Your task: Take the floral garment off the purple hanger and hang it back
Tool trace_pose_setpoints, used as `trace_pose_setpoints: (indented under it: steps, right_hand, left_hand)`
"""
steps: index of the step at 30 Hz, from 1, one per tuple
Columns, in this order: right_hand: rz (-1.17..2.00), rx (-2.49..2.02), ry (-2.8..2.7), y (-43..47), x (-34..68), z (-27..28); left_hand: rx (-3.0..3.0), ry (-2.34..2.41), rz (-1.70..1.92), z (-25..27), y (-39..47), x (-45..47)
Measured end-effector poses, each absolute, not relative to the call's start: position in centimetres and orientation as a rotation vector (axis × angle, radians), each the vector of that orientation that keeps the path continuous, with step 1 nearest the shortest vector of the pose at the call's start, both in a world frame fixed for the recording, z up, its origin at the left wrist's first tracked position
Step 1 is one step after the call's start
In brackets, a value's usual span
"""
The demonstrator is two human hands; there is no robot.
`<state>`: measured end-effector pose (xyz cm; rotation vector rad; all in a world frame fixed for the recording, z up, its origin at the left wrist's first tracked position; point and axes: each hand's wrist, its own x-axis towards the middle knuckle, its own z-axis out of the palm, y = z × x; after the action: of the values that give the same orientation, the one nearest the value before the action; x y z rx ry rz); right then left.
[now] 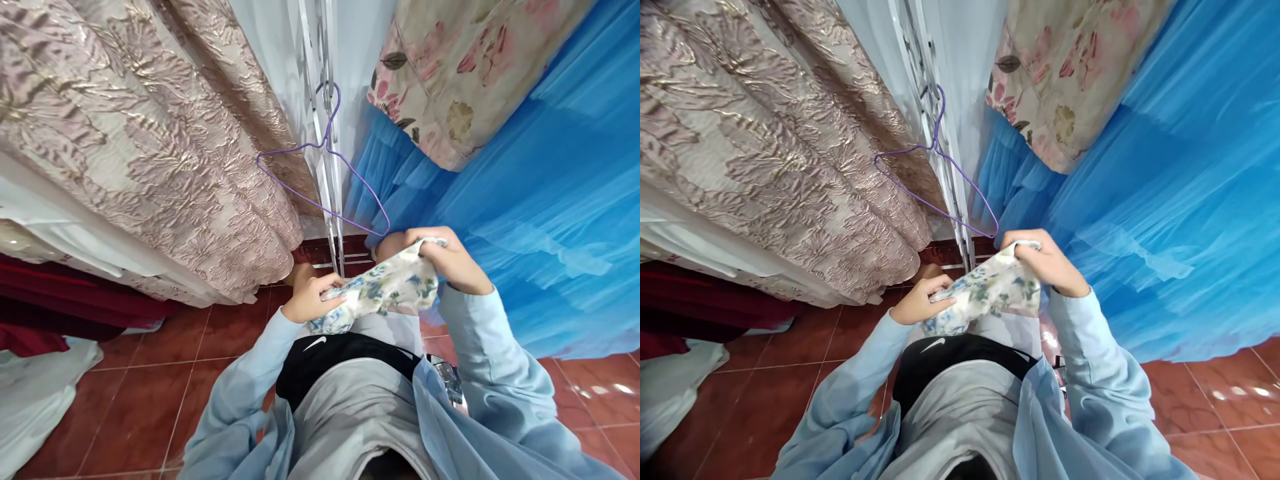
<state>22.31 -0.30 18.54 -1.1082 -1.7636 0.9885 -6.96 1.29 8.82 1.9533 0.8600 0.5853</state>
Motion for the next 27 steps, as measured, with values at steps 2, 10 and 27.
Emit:
trace_pose_setpoints:
  steps: [2,10,27]
  right_hand:
    - [0.800,-1.176,-1.623,1.1,23.5,18.2]
    - [0.499,-1.061,-1.618,10.3,21.8,17.7]
    - [0.817,-1.201,-1.409,16.4,20.6,18.2]
  left_hand:
    - [1.991,0.922,0.602,7.0,1.8,-7.8]
    - [1.818,1.183,1.004,8.0,4.4,-13.6]
    - [2.363,1.651,0.749,9.9,14.9,-19.5]
